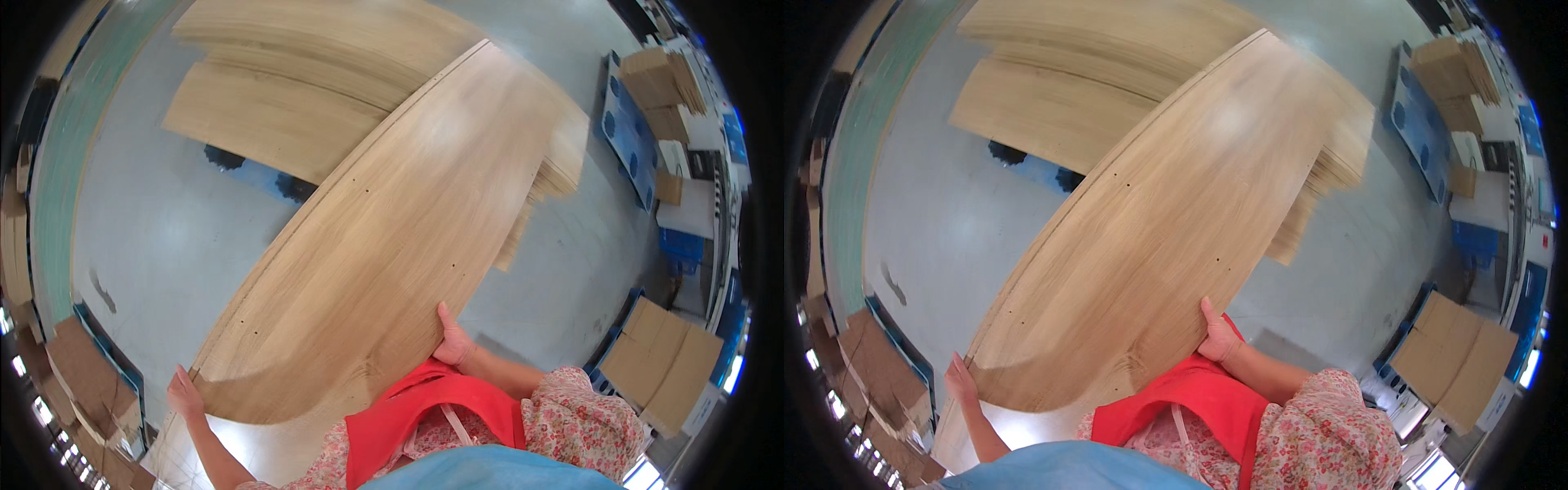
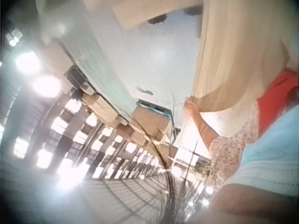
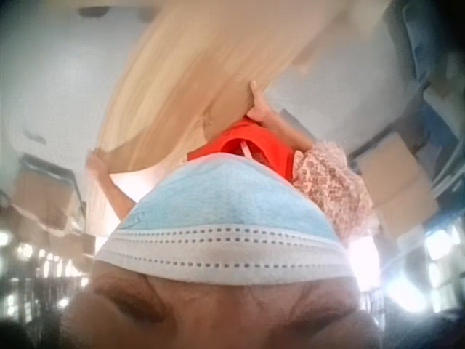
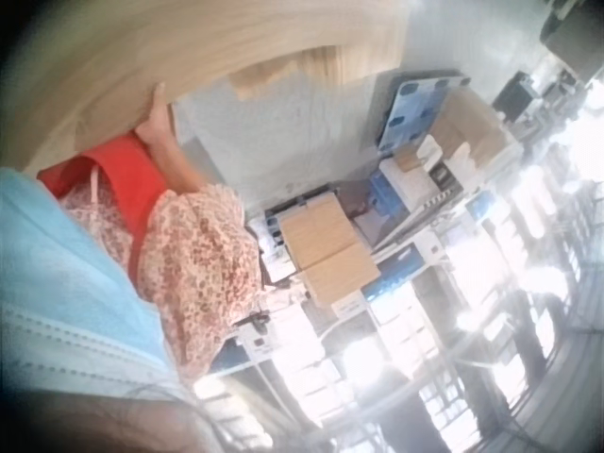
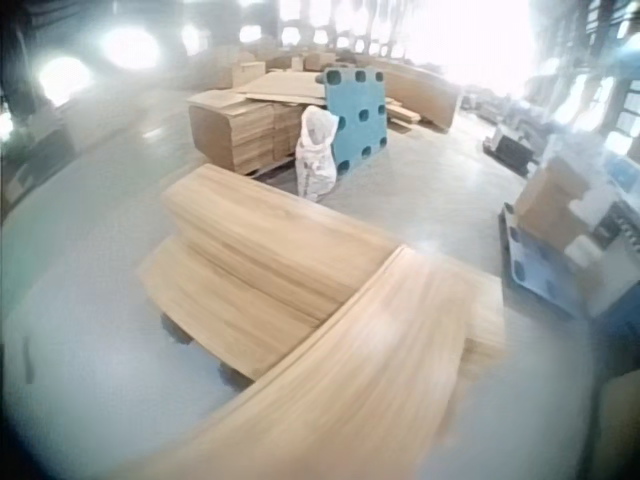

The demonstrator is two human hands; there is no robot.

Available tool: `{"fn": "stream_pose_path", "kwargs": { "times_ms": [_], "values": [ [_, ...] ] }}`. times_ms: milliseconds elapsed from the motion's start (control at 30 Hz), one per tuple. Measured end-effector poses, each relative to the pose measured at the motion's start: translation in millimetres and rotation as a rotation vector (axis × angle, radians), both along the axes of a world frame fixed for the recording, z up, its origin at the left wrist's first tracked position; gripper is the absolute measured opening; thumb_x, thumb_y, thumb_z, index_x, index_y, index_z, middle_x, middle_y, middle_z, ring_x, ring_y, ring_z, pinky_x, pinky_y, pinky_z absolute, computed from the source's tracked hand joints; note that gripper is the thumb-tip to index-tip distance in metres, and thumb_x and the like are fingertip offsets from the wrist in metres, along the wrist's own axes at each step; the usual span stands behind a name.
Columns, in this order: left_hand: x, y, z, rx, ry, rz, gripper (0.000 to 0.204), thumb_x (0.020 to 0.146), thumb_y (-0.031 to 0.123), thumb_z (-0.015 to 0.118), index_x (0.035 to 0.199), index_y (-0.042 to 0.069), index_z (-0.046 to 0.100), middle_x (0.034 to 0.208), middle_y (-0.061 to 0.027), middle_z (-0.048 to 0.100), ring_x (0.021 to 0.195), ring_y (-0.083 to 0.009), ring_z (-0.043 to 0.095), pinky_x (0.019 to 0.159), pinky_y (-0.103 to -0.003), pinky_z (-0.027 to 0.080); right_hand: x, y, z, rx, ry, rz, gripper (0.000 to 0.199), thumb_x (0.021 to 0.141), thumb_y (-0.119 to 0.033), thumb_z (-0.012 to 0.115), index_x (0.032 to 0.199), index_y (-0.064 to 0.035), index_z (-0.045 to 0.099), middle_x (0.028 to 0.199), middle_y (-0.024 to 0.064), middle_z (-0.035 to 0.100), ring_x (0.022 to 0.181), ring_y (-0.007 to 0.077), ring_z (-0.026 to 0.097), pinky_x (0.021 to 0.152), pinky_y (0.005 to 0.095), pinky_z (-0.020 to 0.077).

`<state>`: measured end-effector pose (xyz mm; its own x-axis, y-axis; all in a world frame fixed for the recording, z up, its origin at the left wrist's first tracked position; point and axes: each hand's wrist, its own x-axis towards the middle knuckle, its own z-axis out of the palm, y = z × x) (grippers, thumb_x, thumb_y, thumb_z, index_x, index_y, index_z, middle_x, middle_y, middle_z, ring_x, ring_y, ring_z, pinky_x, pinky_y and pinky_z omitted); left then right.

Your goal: The person carries wooden boards one by one from a stack and places them onto a machine table, aligning them against the guide.

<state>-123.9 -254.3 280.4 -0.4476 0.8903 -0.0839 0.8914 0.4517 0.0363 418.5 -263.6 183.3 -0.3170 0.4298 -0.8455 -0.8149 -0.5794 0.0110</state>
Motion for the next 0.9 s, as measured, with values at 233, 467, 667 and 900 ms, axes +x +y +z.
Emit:
{"fn": "stream_pose_path", "kwargs": {
  "times_ms": [233,467,667,900],
  "values": [
    [17.6,36.6,18.2,0.143,-0.073,-0.062,0.057,0.098,0.037,0.034,0.071,-0.006,0.059,0.068,-0.0249,0.058,0.062,-0.0419,0.053,0.055,-0.048,0.038,0.0,-0.3,22.7,0.029,-0.191,-0.204,0.063,0.086,-0.046,0.060,0.134,-0.0083,0.042,0.137,0.0076,0.046,0.126,0.0271,0.041,0.106,0.0487,0.0318],
    [3.8,87.7,69.6,0.250,-0.046,-0.151,0.057,0.098,0.038,0.034,0.076,-0.008,0.059,0.072,-0.0254,0.059,0.066,-0.0410,0.053,0.060,-0.047,0.039,-18.5,-7.6,41.5,0.048,0.022,-0.415,0.062,0.088,-0.045,0.057,0.136,-0.0089,0.040,0.140,0.0080,0.043,0.128,0.0282,0.039,0.106,0.0511,0.0317],
    [-14.0,102.9,57.9,0.381,-0.078,-0.276,0.055,0.098,0.036,0.035,0.078,-0.009,0.059,0.076,-0.0252,0.060,0.070,-0.0415,0.054,0.064,-0.047,0.041,-21.8,-5.1,69.3,0.187,-0.011,-0.400,0.068,0.090,-0.051,0.051,0.141,-0.0098,0.032,0.146,0.0084,0.034,0.133,0.0282,0.031,0.109,0.0504,0.0251],
    [-21.8,118.9,50.8,0.653,-0.105,-0.242,0.058,0.098,0.042,0.032,0.077,-0.006,0.056,0.074,-0.0214,0.057,0.069,-0.0356,0.050,0.066,-0.044,0.039,-21.3,7.9,119.4,0.366,-0.147,-0.417,0.074,0.086,-0.052,0.057,0.144,-0.0195,0.025,0.146,0.0045,0.033,0.133,0.0273,0.030,0.109,0.0521,0.0244]
  ]
}}
